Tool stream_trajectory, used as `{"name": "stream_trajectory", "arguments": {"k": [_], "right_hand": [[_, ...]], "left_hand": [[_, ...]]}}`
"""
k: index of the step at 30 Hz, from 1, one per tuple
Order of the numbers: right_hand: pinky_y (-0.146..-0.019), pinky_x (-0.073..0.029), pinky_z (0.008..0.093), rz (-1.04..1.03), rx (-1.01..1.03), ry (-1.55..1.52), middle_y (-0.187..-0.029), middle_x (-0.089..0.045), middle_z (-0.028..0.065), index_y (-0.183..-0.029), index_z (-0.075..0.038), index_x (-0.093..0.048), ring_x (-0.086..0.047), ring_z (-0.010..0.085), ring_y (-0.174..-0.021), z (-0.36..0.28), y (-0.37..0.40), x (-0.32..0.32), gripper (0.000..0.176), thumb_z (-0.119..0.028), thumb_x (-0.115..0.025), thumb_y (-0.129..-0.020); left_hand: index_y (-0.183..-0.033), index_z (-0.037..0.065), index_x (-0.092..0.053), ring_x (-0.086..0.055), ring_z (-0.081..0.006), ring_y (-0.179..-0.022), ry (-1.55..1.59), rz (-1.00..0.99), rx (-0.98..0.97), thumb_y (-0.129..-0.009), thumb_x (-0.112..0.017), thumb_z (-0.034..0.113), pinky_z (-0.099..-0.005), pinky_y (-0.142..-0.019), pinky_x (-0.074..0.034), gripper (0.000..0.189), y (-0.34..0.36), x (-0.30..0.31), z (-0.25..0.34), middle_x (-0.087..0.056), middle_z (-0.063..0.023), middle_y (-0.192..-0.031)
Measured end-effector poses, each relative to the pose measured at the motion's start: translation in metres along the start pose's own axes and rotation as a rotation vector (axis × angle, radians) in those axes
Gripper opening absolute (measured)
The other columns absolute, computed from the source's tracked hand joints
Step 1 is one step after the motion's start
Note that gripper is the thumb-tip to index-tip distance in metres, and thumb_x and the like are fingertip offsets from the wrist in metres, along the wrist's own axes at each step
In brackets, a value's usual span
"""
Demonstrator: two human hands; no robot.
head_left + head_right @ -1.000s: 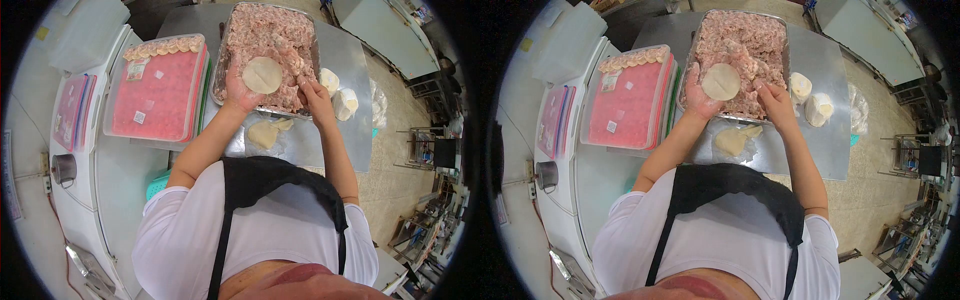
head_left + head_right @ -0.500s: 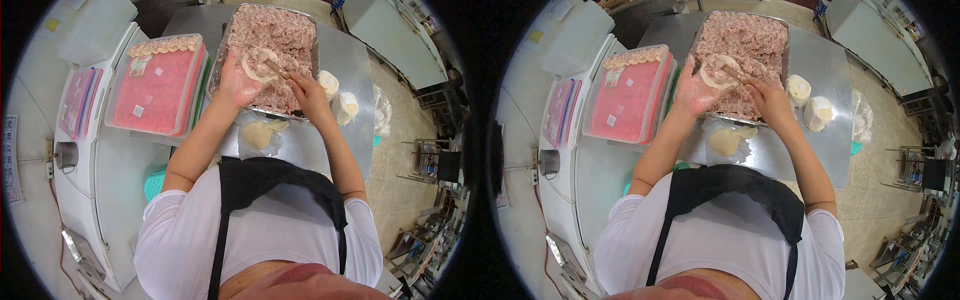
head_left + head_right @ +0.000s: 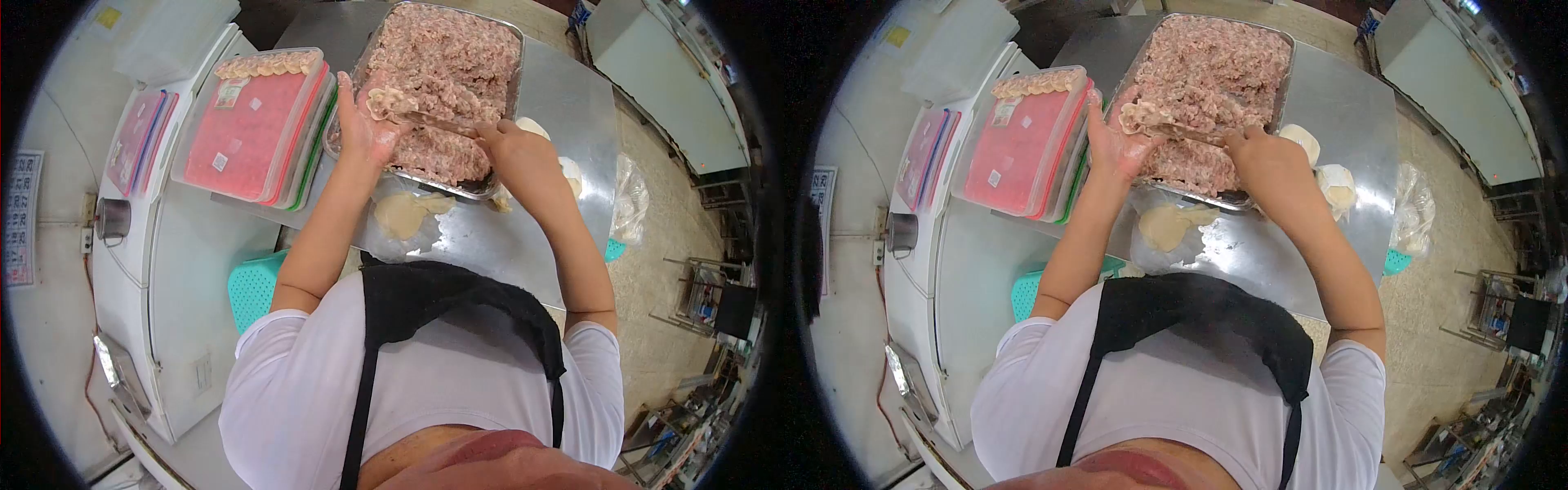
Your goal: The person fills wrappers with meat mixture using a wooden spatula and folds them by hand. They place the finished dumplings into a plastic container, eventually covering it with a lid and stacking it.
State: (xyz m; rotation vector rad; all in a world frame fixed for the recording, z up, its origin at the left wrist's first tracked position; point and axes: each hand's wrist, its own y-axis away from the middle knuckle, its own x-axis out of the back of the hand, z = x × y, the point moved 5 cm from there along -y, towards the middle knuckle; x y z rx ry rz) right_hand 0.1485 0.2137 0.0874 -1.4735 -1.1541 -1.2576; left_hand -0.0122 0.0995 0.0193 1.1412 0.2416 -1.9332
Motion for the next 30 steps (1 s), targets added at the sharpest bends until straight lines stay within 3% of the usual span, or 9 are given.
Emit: {"name": "stream_trajectory", "arguments": {"k": [3, 8, 14, 16, 19, 22, 25, 28, 30], "right_hand": [[-0.067, -0.051, 0.0422, 0.288, 0.130, -0.154, -0.085, -0.060, 0.0161, -0.113, -0.005, -0.059, -0.064, 0.0324, -0.081, -0.008, 0.003, -0.009, 0.030, -0.009, -0.056, -0.083], [-0.070, -0.049, 0.0379, 0.228, 0.127, -0.508, -0.086, -0.063, 0.0170, -0.112, -0.002, -0.062, -0.064, 0.0304, -0.082, 0.025, -0.007, -0.013, 0.027, -0.018, -0.054, -0.091], [-0.083, -0.047, 0.0332, -0.175, -0.059, -0.812, -0.106, -0.066, 0.0198, -0.112, 0.004, -0.061, -0.064, 0.0276, -0.092, 0.043, -0.001, -0.007, 0.033, -0.023, -0.050, -0.096], [-0.083, -0.047, 0.0329, -0.093, 0.107, -0.770, -0.105, -0.066, 0.0198, -0.112, 0.004, -0.061, -0.064, 0.0276, -0.093, 0.037, 0.002, 0.001, 0.032, -0.022, -0.052, -0.095], [-0.076, -0.048, 0.0369, 0.084, 0.203, -0.761, -0.092, -0.065, 0.0219, -0.113, 0.000, -0.062, -0.063, 0.0353, -0.084, 0.025, 0.001, -0.013, 0.032, -0.024, -0.055, -0.093], [-0.076, -0.049, 0.0372, 0.049, 0.267, -0.741, -0.093, -0.065, 0.0197, -0.111, -0.002, -0.063, -0.062, 0.0363, -0.082, 0.041, -0.015, -0.047, 0.030, -0.023, -0.056, -0.092], [-0.073, -0.049, 0.0394, 0.038, 0.238, -0.580, -0.089, -0.065, 0.0171, -0.111, -0.006, -0.064, -0.061, 0.0357, -0.079, 0.059, -0.022, -0.052, 0.027, -0.022, -0.056, -0.091], [-0.070, -0.049, 0.0417, 0.193, 0.144, -0.409, -0.085, -0.062, 0.0151, -0.112, -0.010, -0.063, -0.061, 0.0346, -0.078, 0.031, -0.007, -0.028, 0.025, -0.018, -0.058, -0.089], [-0.067, -0.049, 0.0428, 0.256, 0.161, -0.309, -0.086, -0.060, 0.0157, -0.116, -0.011, -0.060, -0.061, 0.0346, -0.079, 0.018, 0.003, -0.036, 0.028, -0.019, -0.057, -0.089]], "left_hand": [[-0.125, -0.004, -0.044, -0.049, -0.0361, -0.115, 0.073, 0.022, 0.015, -0.085, -0.048, 0.064, -0.0504, -0.099, -0.040, 0.078, 0.002, -0.011, -0.002, -0.052, -0.0205, -0.120], [-0.126, -0.006, -0.042, -0.052, -0.0349, -0.109, 0.321, -0.048, 0.058, -0.086, -0.059, 0.047, -0.0480, -0.096, -0.043, 0.068, -0.009, 0.000, 0.000, -0.053, -0.0198, -0.114], [-0.126, 0.001, -0.045, -0.055, -0.0235, -0.105, -0.891, -0.402, -0.252, -0.077, -0.070, 0.014, -0.0365, -0.092, -0.045, 0.057, 0.012, -0.023, 0.016, -0.057, -0.0111, -0.111], [-0.116, 0.004, -0.056, -0.057, -0.0174, -0.099, -1.393, -0.693, -0.694, -0.070, -0.074, 0.005, -0.0315, -0.086, -0.047, 0.049, 0.020, -0.048, 0.025, -0.061, -0.0064, -0.105], [-0.102, 0.003, -0.063, -0.058, -0.0172, -0.091, -1.369, -0.820, -0.319, -0.069, -0.077, 0.010, -0.0313, -0.082, -0.047, 0.037, 0.008, -0.039, 0.020, -0.063, -0.0068, -0.100], [-0.096, 0.003, -0.064, -0.059, -0.0203, -0.089, -1.521, -0.879, -0.396, -0.071, -0.077, 0.019, -0.0308, -0.082, -0.047, 0.033, 0.006, -0.032, 0.016, -0.064, -0.0088, -0.095], [-0.098, 0.003, -0.065, -0.061, -0.0244, -0.092, -1.738, -0.641, -0.172, -0.072, -0.076, 0.029, -0.0316, -0.083, -0.047, 0.038, 0.002, -0.023, 0.014, -0.065, -0.0102, -0.099], [-0.107, 0.005, -0.064, -0.062, -0.0284, -0.095, -1.601, -0.309, -0.360, -0.073, -0.074, 0.033, -0.0339, -0.081, -0.048, 0.045, -0.012, 0.017, 0.015, -0.064, -0.0134, -0.108], [-0.111, 0.003, -0.061, -0.062, -0.0291, -0.096, -1.723, -0.361, -0.324, -0.072, -0.075, 0.031, -0.0340, -0.084, -0.048, 0.050, -0.021, 0.024, 0.012, -0.063, -0.0172, -0.110]]}}
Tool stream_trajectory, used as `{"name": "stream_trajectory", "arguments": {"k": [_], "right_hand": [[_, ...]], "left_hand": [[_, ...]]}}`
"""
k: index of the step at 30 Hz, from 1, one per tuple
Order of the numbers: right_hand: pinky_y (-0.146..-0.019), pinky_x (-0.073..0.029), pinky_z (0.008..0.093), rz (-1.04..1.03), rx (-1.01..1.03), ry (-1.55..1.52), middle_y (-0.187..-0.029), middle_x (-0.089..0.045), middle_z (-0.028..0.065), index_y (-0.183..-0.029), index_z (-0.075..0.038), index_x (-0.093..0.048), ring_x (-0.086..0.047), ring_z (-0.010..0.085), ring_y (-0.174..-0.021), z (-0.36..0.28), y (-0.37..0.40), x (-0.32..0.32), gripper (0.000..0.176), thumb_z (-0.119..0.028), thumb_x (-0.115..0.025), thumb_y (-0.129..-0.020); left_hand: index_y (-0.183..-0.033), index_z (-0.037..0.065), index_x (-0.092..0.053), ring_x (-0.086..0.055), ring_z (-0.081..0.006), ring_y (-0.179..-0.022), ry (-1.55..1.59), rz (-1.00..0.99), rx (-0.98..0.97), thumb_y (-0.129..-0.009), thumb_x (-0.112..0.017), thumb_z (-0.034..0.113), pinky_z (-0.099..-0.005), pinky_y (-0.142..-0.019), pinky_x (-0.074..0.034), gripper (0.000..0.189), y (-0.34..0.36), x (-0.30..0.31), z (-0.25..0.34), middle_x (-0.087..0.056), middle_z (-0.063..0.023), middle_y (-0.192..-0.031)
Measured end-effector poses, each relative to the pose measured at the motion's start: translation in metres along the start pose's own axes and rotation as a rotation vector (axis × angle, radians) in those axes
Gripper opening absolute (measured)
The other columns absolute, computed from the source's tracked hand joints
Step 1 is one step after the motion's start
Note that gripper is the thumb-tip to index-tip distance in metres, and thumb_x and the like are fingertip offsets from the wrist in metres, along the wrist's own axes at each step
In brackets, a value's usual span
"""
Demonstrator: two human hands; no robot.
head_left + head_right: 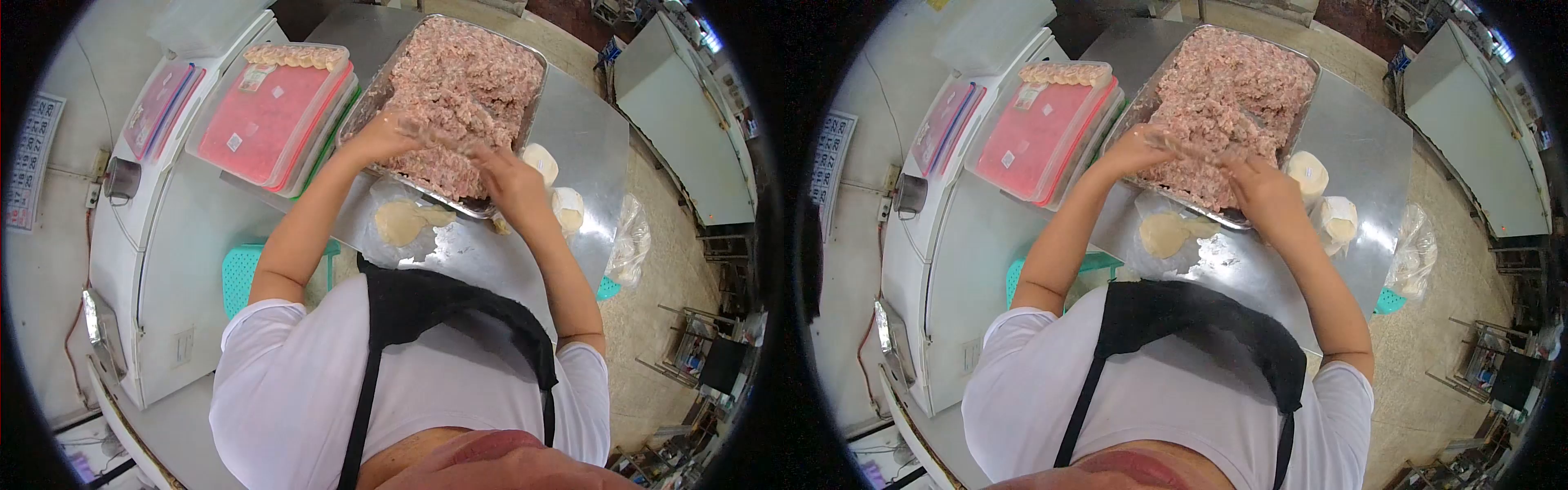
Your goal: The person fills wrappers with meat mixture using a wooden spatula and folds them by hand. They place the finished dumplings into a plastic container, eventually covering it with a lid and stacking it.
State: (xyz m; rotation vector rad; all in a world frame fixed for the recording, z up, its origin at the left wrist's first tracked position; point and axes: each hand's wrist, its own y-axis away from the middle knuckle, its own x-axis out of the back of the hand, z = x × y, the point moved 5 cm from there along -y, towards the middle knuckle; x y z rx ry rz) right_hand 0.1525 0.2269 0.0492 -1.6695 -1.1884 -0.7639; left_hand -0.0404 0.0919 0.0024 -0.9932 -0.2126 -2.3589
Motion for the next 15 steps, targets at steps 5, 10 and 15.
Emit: {"name": "stream_trajectory", "arguments": {"k": [5, 10, 15], "right_hand": [[-0.070, -0.049, 0.0437, -0.277, -0.301, 0.279, -0.091, -0.064, 0.0192, -0.113, -0.009, -0.062, -0.062, 0.0371, -0.083, 0.047, 0.018, -0.017, 0.028, -0.023, -0.054, -0.090], [-0.076, -0.049, 0.0350, -0.150, -0.380, -0.205, -0.096, -0.067, 0.0183, -0.111, -0.004, -0.065, -0.065, 0.0295, -0.086, 0.012, 0.031, 0.035, 0.029, -0.024, -0.054, -0.093], [-0.082, -0.047, 0.0316, -0.102, -0.215, -0.470, -0.104, -0.066, 0.0191, -0.115, 0.000, -0.061, -0.064, 0.0244, -0.092, -0.062, 0.015, 0.008, 0.032, -0.023, -0.056, -0.094]], "left_hand": [[-0.122, 0.003, -0.055, -0.058, -0.0307, -0.108, 0.013, 0.003, -0.107, -0.073, -0.075, 0.028, -0.0346, -0.093, -0.045, 0.059, 0.029, 0.002, 0.005, -0.061, -0.0204, -0.113], [-0.114, 0.007, -0.058, -0.061, -0.0267, -0.088, 0.276, 0.057, -0.448, -0.073, -0.074, 0.024, -0.0361, -0.077, -0.048, 0.048, 0.047, 0.051, 0.070, -0.066, -0.0113, -0.094], [-0.107, 0.004, -0.062, -0.062, -0.0286, -0.089, 0.119, -0.145, -0.583, -0.073, -0.075, 0.025, -0.0363, -0.079, -0.048, 0.043, 0.049, 0.065, 0.073, -0.065, -0.0125, -0.096]]}}
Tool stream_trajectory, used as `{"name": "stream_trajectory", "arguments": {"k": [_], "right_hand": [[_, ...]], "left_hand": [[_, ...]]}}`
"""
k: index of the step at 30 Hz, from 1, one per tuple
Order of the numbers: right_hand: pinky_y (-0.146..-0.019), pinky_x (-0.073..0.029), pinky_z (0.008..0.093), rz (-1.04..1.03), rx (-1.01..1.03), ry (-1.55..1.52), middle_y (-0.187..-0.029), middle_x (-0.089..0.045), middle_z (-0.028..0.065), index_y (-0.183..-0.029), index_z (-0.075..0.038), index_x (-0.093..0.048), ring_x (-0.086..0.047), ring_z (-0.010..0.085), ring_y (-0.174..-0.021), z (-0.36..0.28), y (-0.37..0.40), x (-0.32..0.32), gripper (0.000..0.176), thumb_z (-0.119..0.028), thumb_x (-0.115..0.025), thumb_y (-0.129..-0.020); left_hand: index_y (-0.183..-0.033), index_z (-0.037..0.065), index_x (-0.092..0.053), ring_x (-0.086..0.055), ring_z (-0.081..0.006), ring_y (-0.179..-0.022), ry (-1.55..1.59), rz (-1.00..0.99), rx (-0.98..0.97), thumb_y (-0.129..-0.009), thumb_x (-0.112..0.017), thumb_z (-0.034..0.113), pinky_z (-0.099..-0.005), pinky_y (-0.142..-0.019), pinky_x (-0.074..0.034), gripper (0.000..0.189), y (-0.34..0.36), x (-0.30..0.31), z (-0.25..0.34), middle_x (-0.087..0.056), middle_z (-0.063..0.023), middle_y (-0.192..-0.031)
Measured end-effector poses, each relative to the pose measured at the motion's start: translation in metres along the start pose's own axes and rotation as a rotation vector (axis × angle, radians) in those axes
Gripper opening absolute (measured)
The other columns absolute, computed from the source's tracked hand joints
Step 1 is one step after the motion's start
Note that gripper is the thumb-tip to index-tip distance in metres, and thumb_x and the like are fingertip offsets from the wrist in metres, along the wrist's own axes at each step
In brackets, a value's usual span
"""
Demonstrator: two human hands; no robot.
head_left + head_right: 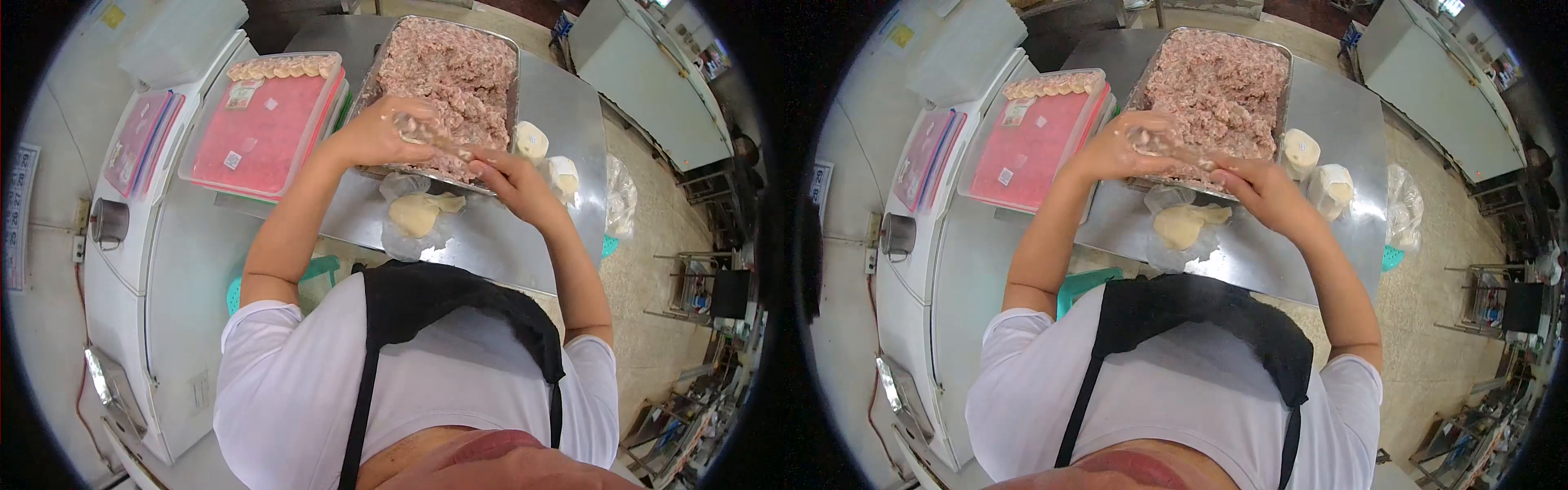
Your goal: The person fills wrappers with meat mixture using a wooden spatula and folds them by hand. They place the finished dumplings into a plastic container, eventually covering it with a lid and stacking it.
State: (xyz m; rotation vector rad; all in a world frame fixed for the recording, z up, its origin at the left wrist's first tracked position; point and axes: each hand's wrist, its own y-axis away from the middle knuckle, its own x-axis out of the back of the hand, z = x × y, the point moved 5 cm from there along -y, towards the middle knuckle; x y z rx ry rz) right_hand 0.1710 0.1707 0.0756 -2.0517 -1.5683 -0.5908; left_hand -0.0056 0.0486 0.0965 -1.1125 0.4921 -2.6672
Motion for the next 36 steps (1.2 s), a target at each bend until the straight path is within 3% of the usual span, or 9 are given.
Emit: {"name": "stream_trajectory", "arguments": {"k": [2, 5, 7, 9, 17, 22, 24, 32, 36], "right_hand": [[-0.080, -0.048, 0.0336, -0.017, 0.031, 0.076, -0.105, -0.066, 0.0172, -0.114, -0.001, -0.062, -0.064, 0.0277, -0.090, -0.008, -0.008, 0.001, 0.031, -0.024, -0.057, -0.093], [-0.069, -0.049, 0.0401, 0.163, 0.045, 0.514, -0.088, -0.064, 0.0123, -0.106, -0.010, -0.066, -0.062, 0.0336, -0.081, -0.056, -0.015, 0.017, 0.024, -0.025, -0.060, -0.089], [-0.068, -0.049, 0.0397, 0.229, 0.101, 0.475, -0.085, -0.063, 0.0120, -0.105, -0.011, -0.067, -0.062, 0.0325, -0.079, -0.084, -0.018, -0.012, 0.023, -0.026, -0.059, -0.089], [-0.066, -0.049, 0.0395, 0.235, 0.137, 0.598, -0.084, -0.063, 0.0122, -0.107, -0.012, -0.066, -0.062, 0.0319, -0.077, -0.093, -0.028, -0.036, 0.025, -0.027, -0.059, -0.089], [-0.081, -0.048, 0.0393, 0.200, 0.082, 0.389, -0.101, -0.064, 0.0199, -0.120, -0.005, -0.058, -0.062, 0.0348, -0.092, -0.139, -0.052, -0.087, 0.031, -0.019, -0.054, -0.093], [-0.083, -0.047, 0.0381, 0.134, -0.079, 0.390, -0.104, -0.064, 0.0195, -0.119, -0.003, -0.057, -0.061, 0.0343, -0.097, -0.119, -0.062, -0.121, 0.032, -0.021, -0.051, -0.095], [-0.077, -0.048, 0.0403, 0.315, -0.023, 0.267, -0.097, -0.064, 0.0211, -0.115, -0.002, -0.059, -0.062, 0.0361, -0.088, -0.104, -0.044, -0.116, 0.031, -0.023, -0.052, -0.094], [-0.059, -0.040, 0.0225, 0.559, -0.381, -0.157, -0.070, -0.054, -0.0009, -0.117, 0.000, -0.060, -0.048, 0.0071, -0.064, -0.023, 0.059, -0.107, 0.033, -0.023, -0.053, -0.096], [-0.042, -0.021, 0.0176, 0.629, -0.500, -0.304, -0.060, -0.039, -0.0082, -0.120, -0.006, -0.060, -0.030, 0.0001, -0.047, -0.014, 0.093, -0.101, 0.033, -0.027, -0.047, -0.098]], "left_hand": [[-0.105, 0.003, -0.062, -0.062, -0.0304, -0.092, -0.027, -0.051, -0.121, -0.072, -0.075, 0.027, -0.0361, -0.082, -0.048, 0.043, 0.006, 0.008, -0.003, -0.065, -0.0145, -0.098], [-0.106, 0.000, -0.061, -0.060, -0.0261, -0.098, -0.032, -0.006, 0.045, -0.072, -0.077, 0.026, -0.0329, -0.088, -0.045, 0.046, 0.027, 0.027, -0.028, -0.064, -0.0146, -0.105], [-0.109, 0.001, -0.060, -0.058, -0.0258, -0.104, -0.130, 0.181, 0.286, -0.072, -0.078, 0.033, -0.0336, -0.092, -0.044, 0.052, 0.048, 0.047, -0.036, -0.062, -0.0142, -0.111], [-0.113, 0.002, -0.059, -0.057, -0.0247, -0.105, -0.115, 0.058, 0.241, -0.072, -0.078, 0.034, -0.0335, -0.093, -0.043, 0.055, 0.053, 0.065, -0.037, -0.062, -0.0127, -0.113], [-0.122, 0.003, -0.056, -0.056, -0.0191, -0.104, 0.200, -0.012, 0.243, -0.072, -0.078, 0.038, -0.0319, -0.095, -0.042, 0.064, 0.102, 0.119, -0.027, -0.062, -0.0099, -0.116], [-0.119, 0.000, -0.056, -0.060, -0.0181, -0.088, -0.137, -0.038, 0.367, -0.065, -0.082, 0.044, -0.0295, -0.080, -0.047, 0.074, 0.123, 0.154, -0.058, -0.064, -0.0128, -0.103], [-0.117, 0.000, -0.057, -0.059, -0.0177, -0.084, -0.214, -0.055, 0.373, -0.066, -0.081, 0.042, -0.0297, -0.076, -0.047, 0.071, 0.130, 0.168, -0.100, -0.064, -0.0119, -0.099], [-0.121, -0.001, -0.053, -0.061, -0.0267, -0.095, -0.390, -0.090, 0.445, -0.070, -0.075, 0.033, -0.0344, -0.081, -0.048, 0.066, 0.094, 0.165, -0.162, -0.061, -0.0164, -0.105], [-0.137, 0.001, -0.036, -0.060, -0.0323, -0.101, -0.258, -0.006, 0.415, -0.072, -0.073, 0.030, -0.0379, -0.086, -0.048, 0.080, 0.062, 0.140, -0.175, -0.060, -0.0213, -0.113]]}}
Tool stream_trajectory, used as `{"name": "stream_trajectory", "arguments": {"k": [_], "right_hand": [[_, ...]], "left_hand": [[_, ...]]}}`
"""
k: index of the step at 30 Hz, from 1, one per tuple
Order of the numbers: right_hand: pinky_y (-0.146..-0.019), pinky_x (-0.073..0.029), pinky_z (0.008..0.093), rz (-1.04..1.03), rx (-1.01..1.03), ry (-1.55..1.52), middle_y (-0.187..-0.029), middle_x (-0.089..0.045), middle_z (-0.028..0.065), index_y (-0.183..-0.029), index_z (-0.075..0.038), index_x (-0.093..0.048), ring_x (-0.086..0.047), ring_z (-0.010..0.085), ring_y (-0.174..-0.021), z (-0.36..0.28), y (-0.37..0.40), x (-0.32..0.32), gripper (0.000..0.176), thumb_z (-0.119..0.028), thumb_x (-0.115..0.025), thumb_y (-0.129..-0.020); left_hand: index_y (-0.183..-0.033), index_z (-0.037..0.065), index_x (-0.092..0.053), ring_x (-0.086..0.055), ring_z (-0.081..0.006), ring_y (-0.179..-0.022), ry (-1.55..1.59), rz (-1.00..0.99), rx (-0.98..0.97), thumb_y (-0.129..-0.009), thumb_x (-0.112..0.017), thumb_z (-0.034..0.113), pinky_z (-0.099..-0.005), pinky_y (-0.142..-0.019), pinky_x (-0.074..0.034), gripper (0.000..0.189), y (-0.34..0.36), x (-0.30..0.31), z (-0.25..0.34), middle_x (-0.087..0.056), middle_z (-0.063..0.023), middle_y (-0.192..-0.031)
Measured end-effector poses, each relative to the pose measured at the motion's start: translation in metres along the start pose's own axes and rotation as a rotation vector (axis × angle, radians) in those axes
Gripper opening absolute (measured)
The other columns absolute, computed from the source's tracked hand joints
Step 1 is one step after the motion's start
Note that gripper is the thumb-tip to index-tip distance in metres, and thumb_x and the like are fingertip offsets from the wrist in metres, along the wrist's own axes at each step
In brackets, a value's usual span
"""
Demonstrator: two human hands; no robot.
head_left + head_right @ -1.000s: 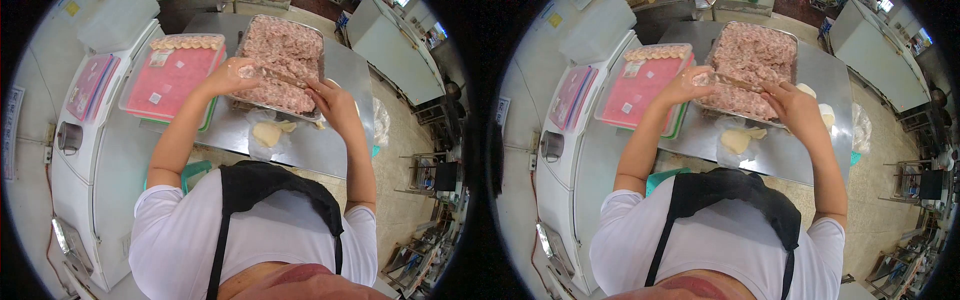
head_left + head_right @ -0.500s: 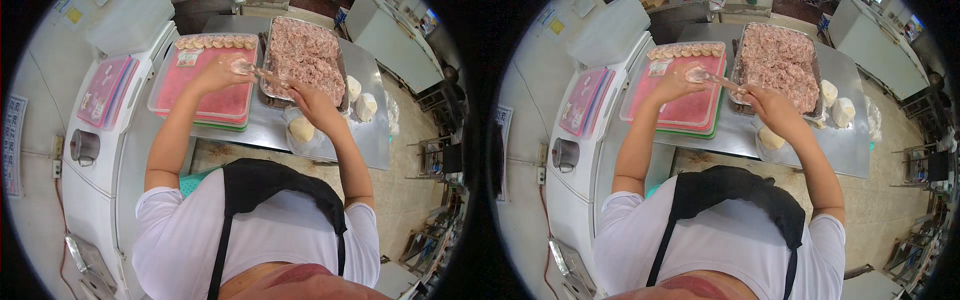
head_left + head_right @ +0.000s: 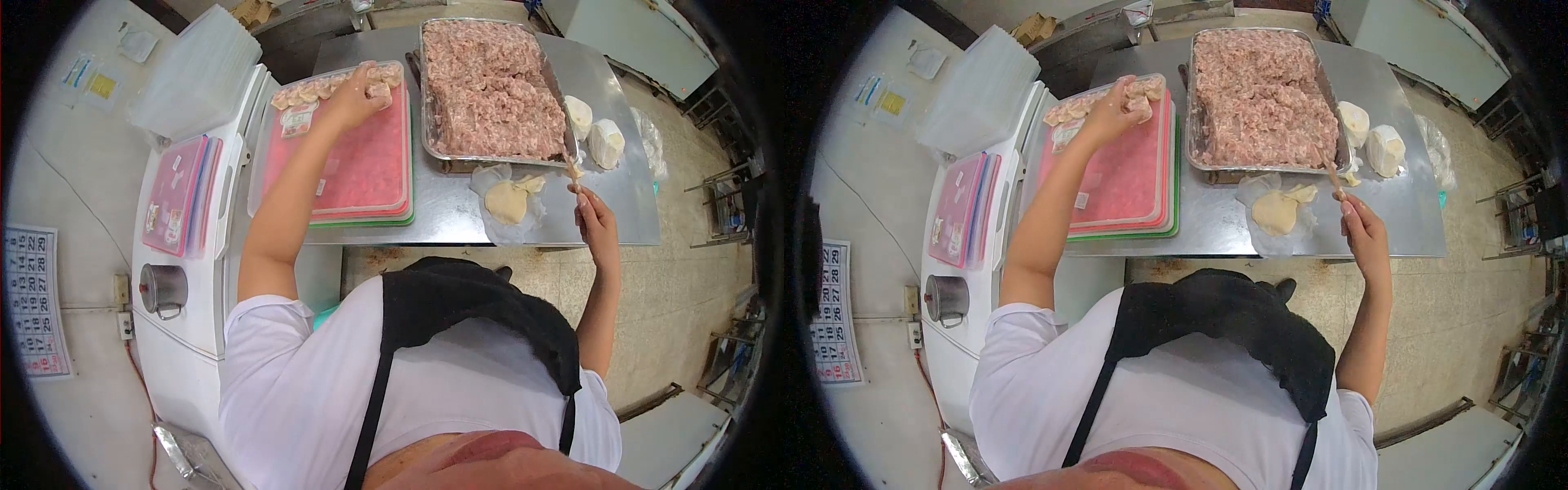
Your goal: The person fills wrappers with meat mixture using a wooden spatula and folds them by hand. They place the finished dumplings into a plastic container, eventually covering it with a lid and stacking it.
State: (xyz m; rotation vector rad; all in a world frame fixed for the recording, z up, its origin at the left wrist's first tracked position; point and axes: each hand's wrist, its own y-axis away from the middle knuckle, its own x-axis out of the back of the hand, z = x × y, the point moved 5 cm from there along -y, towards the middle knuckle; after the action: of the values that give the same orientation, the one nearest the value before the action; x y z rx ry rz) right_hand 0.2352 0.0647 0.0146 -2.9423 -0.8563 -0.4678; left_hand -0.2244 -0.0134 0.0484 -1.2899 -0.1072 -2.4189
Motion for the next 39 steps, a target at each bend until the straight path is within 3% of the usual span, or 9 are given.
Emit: {"name": "stream_trajectory", "arguments": {"k": [9, 12, 15, 17, 21, 23, 29, 35, 39], "right_hand": [[-0.046, -0.026, 0.0194, -0.014, -0.073, -0.072, -0.062, -0.039, -0.0081, -0.107, -0.005, -0.065, -0.034, 0.0021, -0.053, 0.028, -0.046, 0.037, 0.032, -0.029, -0.046, -0.099], [-0.047, -0.035, 0.0279, -0.117, 0.095, 0.089, -0.061, -0.051, -0.0016, -0.098, -0.003, -0.065, -0.046, 0.0105, -0.051, 0.031, -0.084, 0.044, 0.034, -0.031, -0.047, -0.098], [-0.053, -0.044, 0.0371, -0.244, 0.304, 0.698, -0.069, -0.064, 0.0116, -0.086, -0.001, -0.067, -0.061, 0.0239, -0.059, -0.005, -0.120, 0.062, 0.035, -0.031, -0.050, -0.095], [-0.062, -0.047, 0.0434, -0.364, 0.391, 1.324, -0.069, -0.063, 0.0159, -0.082, -0.002, -0.067, -0.063, 0.0282, -0.065, -0.019, -0.146, 0.073, 0.030, -0.028, -0.053, -0.091], [-0.053, -0.050, 0.0402, -0.364, 0.742, 1.543, -0.065, -0.064, 0.0130, -0.068, -0.005, -0.068, -0.066, 0.0284, -0.065, -0.033, -0.165, 0.056, 0.014, -0.015, -0.060, -0.074], [-0.048, -0.049, 0.0390, -0.425, 0.888, 1.416, -0.065, -0.065, 0.0122, -0.066, -0.006, -0.068, -0.066, 0.0278, -0.063, -0.003, -0.163, 0.025, 0.013, -0.015, -0.060, -0.072], [-0.060, -0.053, 0.0405, -0.455, 0.913, 0.950, -0.072, -0.066, 0.0169, -0.073, -0.003, -0.067, -0.067, 0.0309, -0.069, 0.023, -0.142, -0.007, 0.015, -0.012, -0.055, -0.075], [-0.059, -0.052, 0.0394, -0.559, 0.834, 1.208, -0.070, -0.066, 0.0151, -0.074, -0.004, -0.069, -0.068, 0.0296, -0.072, 0.002, -0.168, 0.026, 0.015, -0.011, -0.056, -0.076], [-0.057, -0.052, 0.0384, -0.543, 0.835, 1.306, -0.070, -0.067, 0.0146, -0.071, -0.005, -0.069, -0.068, 0.0269, -0.069, -0.003, -0.165, 0.023, 0.013, -0.012, -0.058, -0.074]], "left_hand": [[-0.145, 0.010, -0.025, -0.058, -0.0386, -0.105, -0.192, 0.028, 0.007, -0.077, -0.064, 0.014, -0.0431, -0.089, -0.047, 0.079, -0.033, -0.029, 0.012, -0.059, -0.0251, -0.116], [-0.145, 0.014, -0.024, -0.059, -0.0381, -0.103, -0.132, 0.011, 0.022, -0.077, -0.061, 0.010, -0.0434, -0.088, -0.047, 0.078, -0.020, -0.024, 0.031, -0.060, -0.0230, -0.114], [-0.142, 0.012, -0.032, -0.059, -0.0361, -0.104, -0.240, -0.033, 0.136, -0.078, -0.062, 0.011, -0.0410, -0.087, -0.048, 0.071, -0.001, -0.027, 0.064, -0.060, -0.0207, -0.116], [-0.135, 0.011, -0.044, -0.059, -0.0327, -0.105, -0.426, 0.291, -0.214, -0.081, -0.063, 0.012, -0.0387, -0.089, -0.047, 0.057, 0.023, -0.025, 0.108, -0.059, -0.0173, -0.120], [-0.116, 0.007, -0.059, -0.058, -0.0312, -0.105, 0.147, 0.060, -0.025, -0.086, -0.060, 0.016, -0.0379, -0.092, -0.045, 0.032, 0.069, -0.099, 0.179, -0.060, -0.0149, -0.116], [-0.109, 0.006, -0.063, -0.060, -0.0243, -0.097, 0.118, -0.045, -0.088, -0.082, -0.065, 0.015, -0.0329, -0.081, -0.048, 0.029, 0.085, -0.154, 0.178, -0.063, -0.0106, -0.105], [-0.101, 0.007, -0.063, -0.057, -0.0300, -0.088, 0.093, -0.010, -0.144, -0.076, -0.068, 0.013, -0.0358, -0.078, -0.047, 0.025, 0.103, -0.248, 0.166, -0.059, -0.0111, -0.093], [-0.098, 0.007, -0.061, -0.053, -0.0325, -0.096, 0.040, -0.115, 0.010, -0.071, -0.073, 0.018, -0.0399, -0.084, -0.044, 0.032, 0.107, -0.260, 0.146, -0.055, -0.0120, -0.096], [-0.090, 0.006, -0.062, -0.053, -0.0320, -0.096, 0.046, 0.020, -0.149, -0.070, -0.074, 0.020, -0.0398, -0.082, -0.044, 0.027, 0.105, -0.248, 0.168, -0.056, -0.0106, -0.095]]}}
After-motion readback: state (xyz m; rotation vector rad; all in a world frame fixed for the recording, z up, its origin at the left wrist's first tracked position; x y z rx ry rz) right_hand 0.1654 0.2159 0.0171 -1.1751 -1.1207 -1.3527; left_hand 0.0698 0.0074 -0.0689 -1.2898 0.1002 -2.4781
